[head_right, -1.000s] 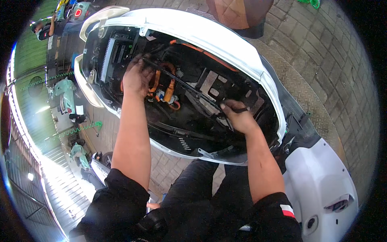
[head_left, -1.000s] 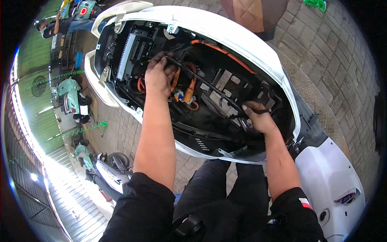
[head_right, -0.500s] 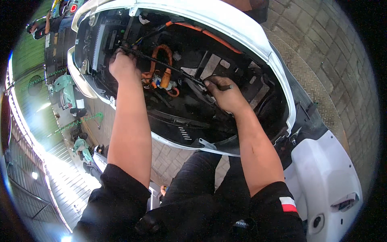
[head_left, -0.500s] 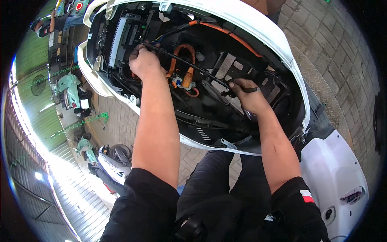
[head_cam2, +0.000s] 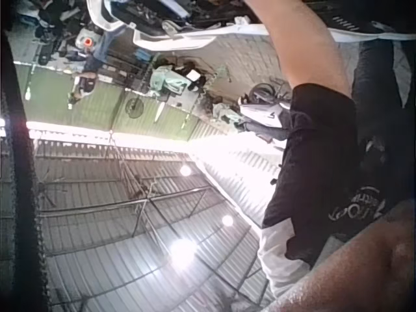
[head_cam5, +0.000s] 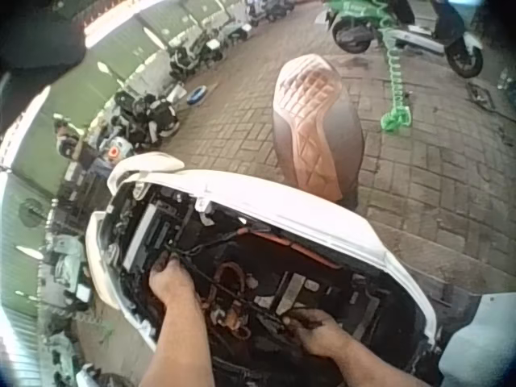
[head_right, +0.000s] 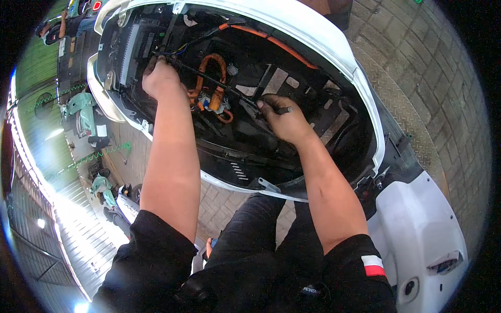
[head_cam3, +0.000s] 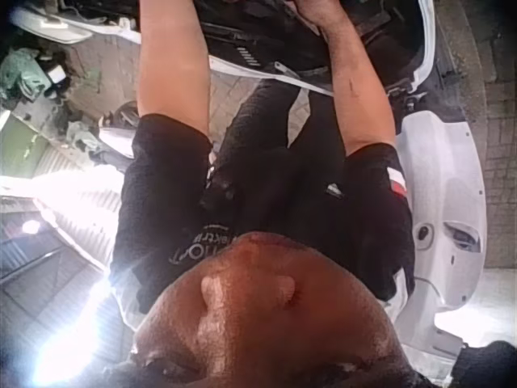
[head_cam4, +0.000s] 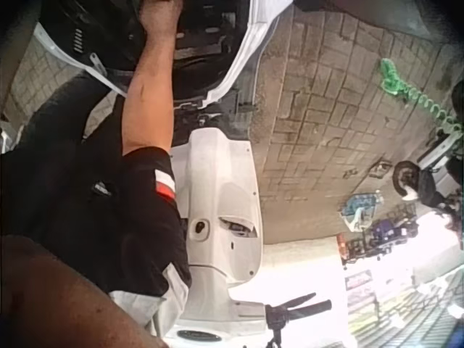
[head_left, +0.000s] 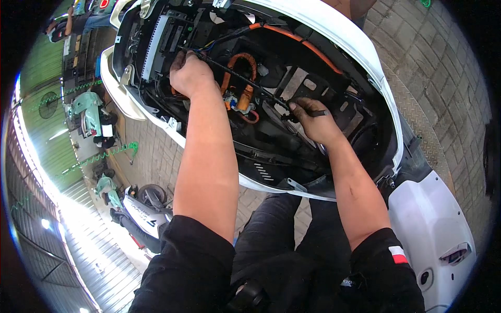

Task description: The person works on the internal wiring of an electric scooter, pulling a cable harness through a frame opening and connecting multiple terminal plugs to a component.

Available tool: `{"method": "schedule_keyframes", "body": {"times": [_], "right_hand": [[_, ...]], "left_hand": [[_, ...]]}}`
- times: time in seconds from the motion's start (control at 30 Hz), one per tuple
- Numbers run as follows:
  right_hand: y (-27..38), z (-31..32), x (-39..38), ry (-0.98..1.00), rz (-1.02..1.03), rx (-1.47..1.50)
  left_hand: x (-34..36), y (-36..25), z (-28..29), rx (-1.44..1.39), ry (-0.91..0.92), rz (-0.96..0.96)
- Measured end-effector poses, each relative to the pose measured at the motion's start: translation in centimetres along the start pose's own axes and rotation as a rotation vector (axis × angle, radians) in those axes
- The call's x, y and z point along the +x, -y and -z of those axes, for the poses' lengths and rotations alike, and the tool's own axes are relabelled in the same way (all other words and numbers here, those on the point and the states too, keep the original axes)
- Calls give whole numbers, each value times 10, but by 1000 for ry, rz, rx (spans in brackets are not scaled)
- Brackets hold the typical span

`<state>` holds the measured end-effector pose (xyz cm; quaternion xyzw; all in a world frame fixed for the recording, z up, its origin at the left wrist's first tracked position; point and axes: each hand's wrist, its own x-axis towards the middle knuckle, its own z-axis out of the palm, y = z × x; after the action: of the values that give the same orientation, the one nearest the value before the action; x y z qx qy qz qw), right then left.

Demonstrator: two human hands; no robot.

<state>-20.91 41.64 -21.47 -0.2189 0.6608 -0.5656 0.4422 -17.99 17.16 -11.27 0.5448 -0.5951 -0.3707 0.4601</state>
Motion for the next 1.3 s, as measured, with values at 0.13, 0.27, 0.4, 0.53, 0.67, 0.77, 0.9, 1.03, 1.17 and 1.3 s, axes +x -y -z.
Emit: {"method": "schedule_keyframes", "body": {"times": [0.13,0.27,0.4,0.53,0.67,0.77,0.9,1.03,1.17,1.3], "right_hand": [[-6,-6,5,21,32,9],[-14,-13,8,-3,17,-11],[-12,-17,6,21,7,81],[-11,-17,6,5,45,10],[-2,-15,4,32,60,18],[-2,-16,5,-6,89,4],[13,-16,8,43,49,25],[6,-3,5,44,72,-9],[-3,-4,10,53,52,102],[24,-8,0,33,-179,405]], "left_hand": [[1,-1,0,-3,-11,16],[1,1,-2,59,-44,-25],[4,3,-1,30,-19,-34],[2,2,-3,57,-40,-15],[0,3,-5,65,-50,0],[-1,-1,-5,61,-73,18],[16,-1,10,38,-1,-36],[-22,-32,46,402,470,-140],[-47,-50,71,797,1031,-1012],[-67,-49,44,885,1440,-1251]]}}
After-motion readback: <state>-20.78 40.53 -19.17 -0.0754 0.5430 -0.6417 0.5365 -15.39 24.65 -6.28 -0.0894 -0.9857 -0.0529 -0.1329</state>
